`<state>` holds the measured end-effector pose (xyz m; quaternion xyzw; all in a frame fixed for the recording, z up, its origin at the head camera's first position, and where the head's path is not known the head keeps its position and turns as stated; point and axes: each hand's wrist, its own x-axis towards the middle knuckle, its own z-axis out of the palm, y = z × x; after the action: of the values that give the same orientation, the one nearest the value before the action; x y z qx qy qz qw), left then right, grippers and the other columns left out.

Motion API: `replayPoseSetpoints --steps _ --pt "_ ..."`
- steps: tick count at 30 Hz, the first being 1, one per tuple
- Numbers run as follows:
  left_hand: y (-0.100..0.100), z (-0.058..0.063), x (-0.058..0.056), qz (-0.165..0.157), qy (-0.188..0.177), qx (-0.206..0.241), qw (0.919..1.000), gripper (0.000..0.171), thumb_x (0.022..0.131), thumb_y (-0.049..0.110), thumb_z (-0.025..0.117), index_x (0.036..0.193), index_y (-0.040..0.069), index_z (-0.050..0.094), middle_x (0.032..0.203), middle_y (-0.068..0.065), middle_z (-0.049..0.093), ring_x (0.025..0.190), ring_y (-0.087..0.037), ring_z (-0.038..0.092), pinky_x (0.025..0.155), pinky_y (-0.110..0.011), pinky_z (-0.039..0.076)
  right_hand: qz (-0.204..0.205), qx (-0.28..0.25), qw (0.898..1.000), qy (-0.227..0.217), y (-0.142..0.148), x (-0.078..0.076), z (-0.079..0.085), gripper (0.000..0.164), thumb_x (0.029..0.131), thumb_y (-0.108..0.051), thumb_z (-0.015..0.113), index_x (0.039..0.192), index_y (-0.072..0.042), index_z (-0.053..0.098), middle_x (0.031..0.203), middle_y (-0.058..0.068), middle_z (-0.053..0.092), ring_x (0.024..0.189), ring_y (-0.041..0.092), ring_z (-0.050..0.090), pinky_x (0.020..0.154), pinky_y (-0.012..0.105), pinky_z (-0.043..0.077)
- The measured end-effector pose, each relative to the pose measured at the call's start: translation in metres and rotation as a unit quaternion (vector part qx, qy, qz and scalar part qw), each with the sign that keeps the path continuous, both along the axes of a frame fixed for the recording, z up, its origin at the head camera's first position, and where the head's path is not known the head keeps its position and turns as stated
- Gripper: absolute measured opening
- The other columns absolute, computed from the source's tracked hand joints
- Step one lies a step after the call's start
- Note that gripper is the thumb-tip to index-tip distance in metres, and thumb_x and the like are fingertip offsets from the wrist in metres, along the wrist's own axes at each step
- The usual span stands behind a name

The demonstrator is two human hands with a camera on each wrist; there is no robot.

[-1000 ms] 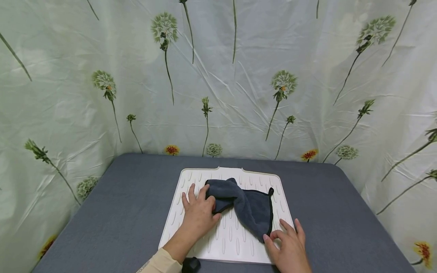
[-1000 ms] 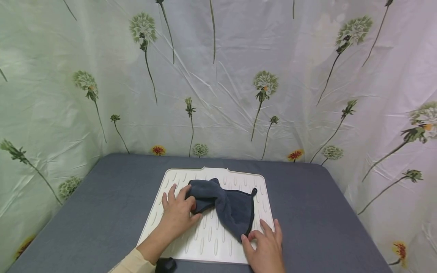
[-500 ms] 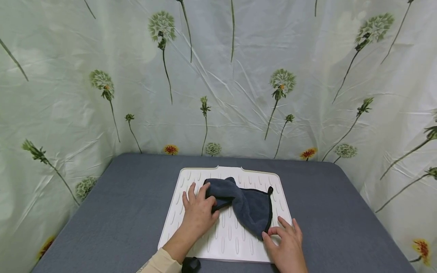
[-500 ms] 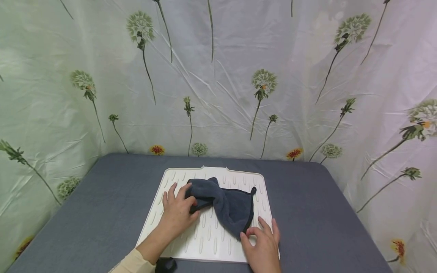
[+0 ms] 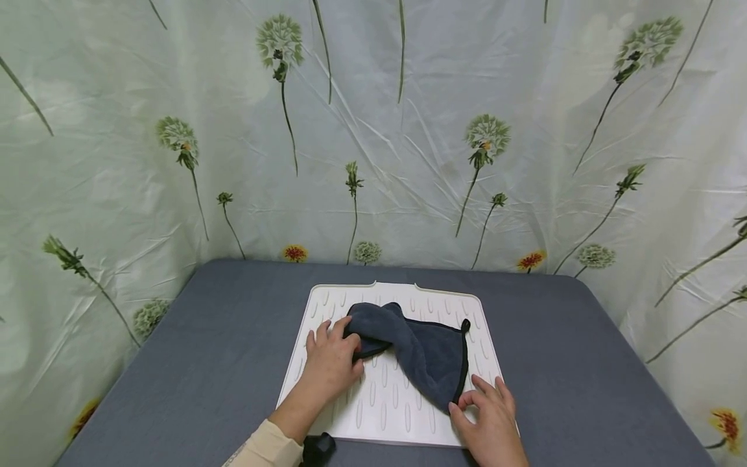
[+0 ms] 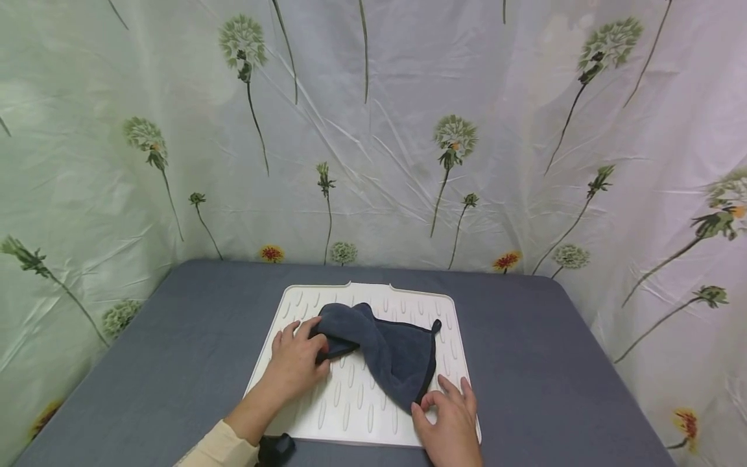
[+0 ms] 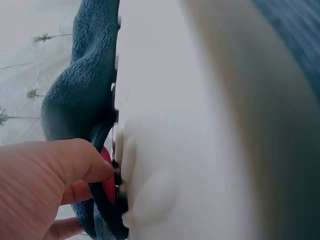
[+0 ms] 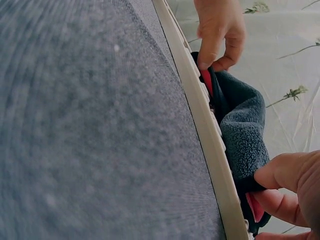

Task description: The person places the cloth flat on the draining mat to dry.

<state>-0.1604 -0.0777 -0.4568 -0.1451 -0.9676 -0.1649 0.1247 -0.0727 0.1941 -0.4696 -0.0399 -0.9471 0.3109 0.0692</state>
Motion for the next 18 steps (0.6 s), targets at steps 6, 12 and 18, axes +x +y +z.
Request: replayPoseSetpoints --steps 6,12,18 --pt "-0.007 0.000 -0.002 -0.002 0.006 0.016 0.9998 0.018 0.076 0.018 0.082 0.077 0.019 0.063 0.141 -0.015 0.059 0.123 -0.050 0.055 0.098 -0.074 0.042 -0.001 -0.009 1.000 0.003 0.002 0.003 0.002 0.026 0.083 -0.015 0.082 0.070 -0.016 0.059 0.134 0.035 0.061 0.139 0.057 0.036 0.115 0.065 0.023" --pt "-0.012 0.001 -0.004 0.001 0.004 0.016 0.9999 0.018 0.075 0.020 0.081 0.077 0.019 0.064 0.139 -0.015 0.060 0.117 -0.046 0.058 0.093 -0.067 0.046 -0.005 -0.004 0.999 0.033 0.004 0.008 0.002 0.027 0.082 -0.014 0.083 0.071 -0.016 0.059 0.131 0.033 0.063 0.136 0.057 0.042 0.113 0.064 0.026" --pt "-0.019 0.003 -0.007 0.005 0.008 0.009 0.9999 0.016 0.075 0.020 0.081 0.077 0.020 0.065 0.138 -0.015 0.061 0.118 -0.047 0.058 0.091 -0.064 0.047 -0.018 -0.013 0.999 0.040 0.005 0.013 0.003 0.025 0.081 -0.013 0.083 0.071 -0.016 0.060 0.130 0.032 0.064 0.136 0.056 0.043 0.112 0.064 0.029"
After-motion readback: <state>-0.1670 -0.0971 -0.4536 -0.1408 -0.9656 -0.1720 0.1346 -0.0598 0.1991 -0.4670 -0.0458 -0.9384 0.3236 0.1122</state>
